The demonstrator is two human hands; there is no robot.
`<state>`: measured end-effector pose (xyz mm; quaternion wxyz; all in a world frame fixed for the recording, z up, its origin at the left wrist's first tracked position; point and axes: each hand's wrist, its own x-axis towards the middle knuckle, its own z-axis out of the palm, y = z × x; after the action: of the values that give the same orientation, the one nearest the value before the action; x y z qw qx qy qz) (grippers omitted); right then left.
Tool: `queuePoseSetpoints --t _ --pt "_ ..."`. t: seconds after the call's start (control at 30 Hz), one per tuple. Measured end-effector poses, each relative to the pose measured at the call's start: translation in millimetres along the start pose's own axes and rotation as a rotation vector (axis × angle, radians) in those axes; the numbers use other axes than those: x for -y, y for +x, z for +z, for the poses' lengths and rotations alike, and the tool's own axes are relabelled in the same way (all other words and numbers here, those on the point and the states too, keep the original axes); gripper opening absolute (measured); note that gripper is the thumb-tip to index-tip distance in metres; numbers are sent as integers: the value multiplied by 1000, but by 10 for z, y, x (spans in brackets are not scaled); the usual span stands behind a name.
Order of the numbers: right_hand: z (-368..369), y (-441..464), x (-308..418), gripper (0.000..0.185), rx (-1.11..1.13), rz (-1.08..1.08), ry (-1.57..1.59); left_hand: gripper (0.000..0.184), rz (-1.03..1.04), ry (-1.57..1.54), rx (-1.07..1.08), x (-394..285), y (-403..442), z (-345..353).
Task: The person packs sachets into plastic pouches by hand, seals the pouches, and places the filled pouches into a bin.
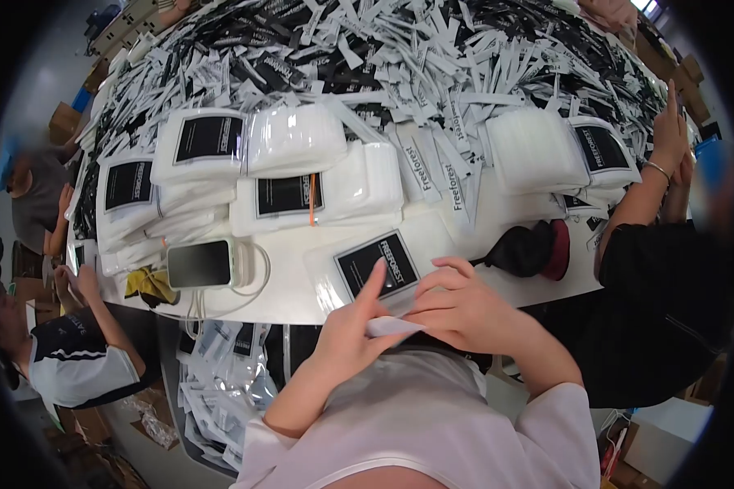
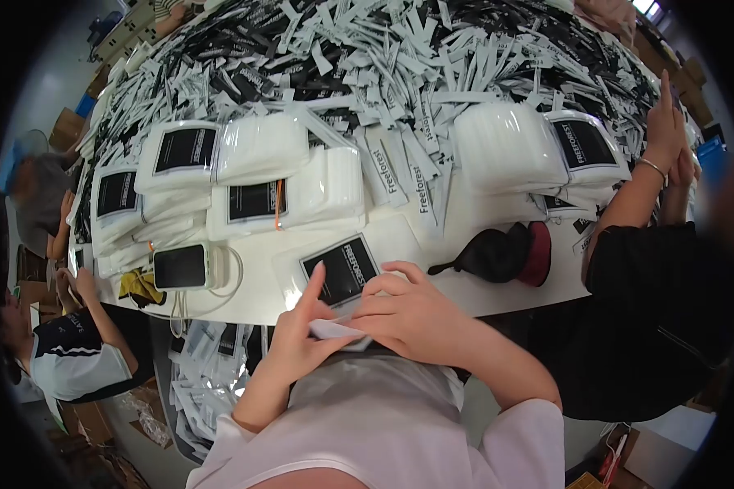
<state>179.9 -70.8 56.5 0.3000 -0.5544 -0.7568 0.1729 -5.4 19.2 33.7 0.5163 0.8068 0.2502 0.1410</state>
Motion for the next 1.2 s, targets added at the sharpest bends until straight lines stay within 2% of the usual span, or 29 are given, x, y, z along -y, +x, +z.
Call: queuePoseSetpoints --t 0.07,0.1,0.2,0.3,0.37,0.5,0.53,0.57,0.6,0.63,0.67,0.7,0.73,0.77,0.8,0.87,0.9,0.93,0.97,1.0,1.03,1.07,1.13,1.17,1.2 --pt "65 2 80 27 -319 107 89 75 -1 -182 -160 0 -37 20" --pt "114 19 114 25 -452 225 125 62 20 -253 -151 10 -45 31" --pt "269 -151 92 22 -208 410 598 24 71 -457 -116 58 -69 26" --pt "351 -121 19 16 -236 159 488 13 49 -342 -109 1 -102 -97" --pt "370 -18 16 15 -240 48 412 13 142 -227 -192 48 -157 -165" --pt "276 405 -19 25 -58 -186 417 22 293 -105 -297 187 -377 -471" --pt "227 524 -98 25 -74 -149 341 28 248 -44 -255 198 -532 -659" --pt "198 676 -261 23 -31 57 447 31 190 -135 -265 198 -692 -805" --pt "121 921 -451 22 -218 32 183 30 88 58 -293 220 -917 -1004" --pt "31 1195 -653 23 -357 265 257 27 -76 105 -356 221 -1158 -1142" --pt "-135 1480 -841 23 -367 419 142 26 -243 164 -405 236 -1407 -1239" --pt "-86 1742 -1275 23 -462 287 56 27 -408 224 -456 272 -1620 -1315" --pt "-147 1954 -1394 23 -474 331 0 29 -538 328 -439 348 -1781 -1379" --pt "-98 2200 -1731 27 -392 429 -68 31 -669 429 -424 444 -1915 -1421" --pt "-74 2374 -1964 33 -297 393 -177 34 -801 526 -408 544 -2038 -1424" --pt "-106 2627 -2270 47 -102 308 -396 35 -727 866 -301 863 -2340 -1257" --pt "-109 2675 -2281 59 -16 355 -524 36 -696 1034 -245 970 -2408 -1198" --pt "-121 2734 -2260 73 65 402 -652 36 -702 909 -336 996 -2362 -1165" --pt "-180 2826 -2254 91 214 509 -639 36 -707 780 -420 1003 -2316 -1067" --pt "-171 2885 -2321 93 218 498 -709 36 -711 642 -505 988 -2251 -931" --pt "-141 2908 -2417 96 222 486 -780 28 -716 404 -594 882 -2041 -908" --pt "-120 2940 -2476 99 227 471 -850 25 -673 307 -586 775 -1897 -915" --pt "-107 3018 -2444 92 244 576 -852 19 -581 122 -568 596 -1658 -964" --pt "-46 2983 -2793 59 95 409 -858 10 -372 57 -640 566 -1515 -978" --pt "-150 2987 -2662 56 123 407 -867 9 -192 -14 -603 497 -1368 -1043"
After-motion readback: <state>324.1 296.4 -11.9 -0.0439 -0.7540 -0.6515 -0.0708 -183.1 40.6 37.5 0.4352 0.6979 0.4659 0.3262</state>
